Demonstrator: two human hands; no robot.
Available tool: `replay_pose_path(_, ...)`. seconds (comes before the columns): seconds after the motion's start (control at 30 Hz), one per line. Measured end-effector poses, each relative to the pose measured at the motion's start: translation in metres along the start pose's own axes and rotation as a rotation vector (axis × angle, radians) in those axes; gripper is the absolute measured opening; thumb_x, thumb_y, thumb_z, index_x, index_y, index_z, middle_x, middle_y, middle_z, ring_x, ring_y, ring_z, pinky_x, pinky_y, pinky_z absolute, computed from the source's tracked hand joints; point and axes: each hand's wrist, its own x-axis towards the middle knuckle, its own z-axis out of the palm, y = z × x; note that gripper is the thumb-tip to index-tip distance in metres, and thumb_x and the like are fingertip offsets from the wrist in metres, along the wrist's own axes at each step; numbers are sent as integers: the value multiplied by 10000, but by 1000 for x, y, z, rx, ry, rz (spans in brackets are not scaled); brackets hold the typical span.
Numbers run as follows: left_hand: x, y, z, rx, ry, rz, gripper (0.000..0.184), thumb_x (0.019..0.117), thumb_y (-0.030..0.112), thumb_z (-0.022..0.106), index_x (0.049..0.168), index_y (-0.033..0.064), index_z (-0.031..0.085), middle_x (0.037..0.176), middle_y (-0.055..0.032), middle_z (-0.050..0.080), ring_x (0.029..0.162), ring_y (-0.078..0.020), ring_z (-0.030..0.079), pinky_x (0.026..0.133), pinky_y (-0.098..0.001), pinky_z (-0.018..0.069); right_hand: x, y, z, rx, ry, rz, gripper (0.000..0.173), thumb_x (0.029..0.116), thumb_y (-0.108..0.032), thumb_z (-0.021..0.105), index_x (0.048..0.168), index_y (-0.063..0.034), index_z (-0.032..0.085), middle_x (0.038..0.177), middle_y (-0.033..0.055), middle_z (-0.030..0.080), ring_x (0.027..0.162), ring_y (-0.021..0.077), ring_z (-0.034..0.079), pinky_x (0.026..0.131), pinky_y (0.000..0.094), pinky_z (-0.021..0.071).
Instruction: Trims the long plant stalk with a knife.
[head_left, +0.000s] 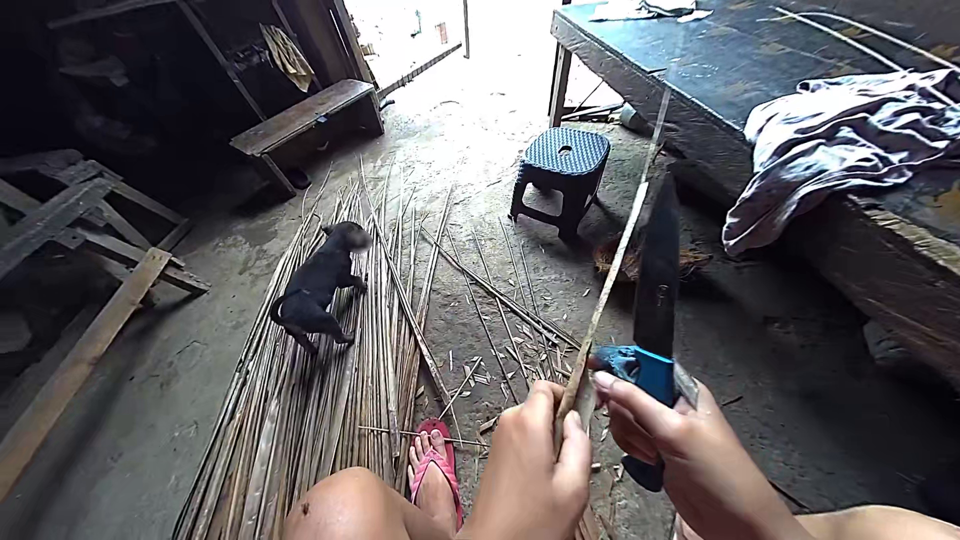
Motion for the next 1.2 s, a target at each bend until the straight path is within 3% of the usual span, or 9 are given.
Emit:
replay_pose_path(0.07,6,0,-7,-194,-28,-80,143,1052,96,460,1082,3,564,650,48,479,474,-2,469,462,-168,438,0,2,-4,-106,-42,-29,199,907,49,473,983,-67,616,628,-121,602,427,-69,420,407,106,347)
replay_pose_path(0.13,10,-1,-8,-246,15,-74,121,1052,97,467,1049,27,564,639,65,480,461,8,478,452,-160,446,-4,8,-9,-301,-94,-67,167,873,2,495,927,-73,635,651,-136,589,471,-74,455,446,123,375)
replay_pose_path(0.23,14,4,-10,-359,-4,-93,89,1056,85,463,1024,54,540,640,74,501,459,15,495,445,-151,460,-8,23,-13,-536,-136,-263,114,846,-62,539,763,-48,616,610,-98,539,518,-73,468,505,144,390)
replay_pose_path(0.33,15,10,-11,-549,-78,-128,105,1064,66,429,994,90,504,627,91,499,444,28,472,428,-130,438,-5,31,-15,-663,-117,-475,180,846,-114,566,698,-22,609,584,-31,550,554,-44,520,553,154,426)
replay_pose_path(0.47,16,11,-12,-716,-167,-84,158,1060,38,385,991,116,503,624,115,489,447,59,435,423,-100,399,5,30,-20,-760,-71,-725,248,877,-178,565,716,1,624,613,48,601,602,-11,573,588,140,443)
replay_pose_path(0.6,12,11,-17,-794,-237,-34,157,1048,35,388,997,138,495,611,131,487,456,72,430,432,-90,382,15,22,-29,-753,-170,-934,224,929,-185,563,810,-6,625,704,81,650,719,-11,615,689,94,465)
replay_pose_path(0.8,5,15,-10,-533,62,24,82,996,9,489,1029,66,539,685,118,521,500,71,464,467,-114,418,0,17,-23,-753,-276,-879,169,895,-92,597,806,43,646,723,148,679,732,70,652,709,143,492)
replay_pose_path(0.87,3,15,-6,-458,123,51,88,941,14,547,1022,45,559,718,99,551,520,64,479,478,-126,430,-1,22,-19,-725,-257,-821,188,911,-104,596,805,40,652,705,122,671,711,36,641,692,130,489)
replay_pose_path(1.2,-2,18,-9,-460,176,9,127,896,-26,592,1012,20,567,738,85,583,550,62,517,509,-124,457,3,37,-6,-651,-218,-825,171,907,-98,574,806,31,623,704,100,657,734,-16,626,725,89,474)
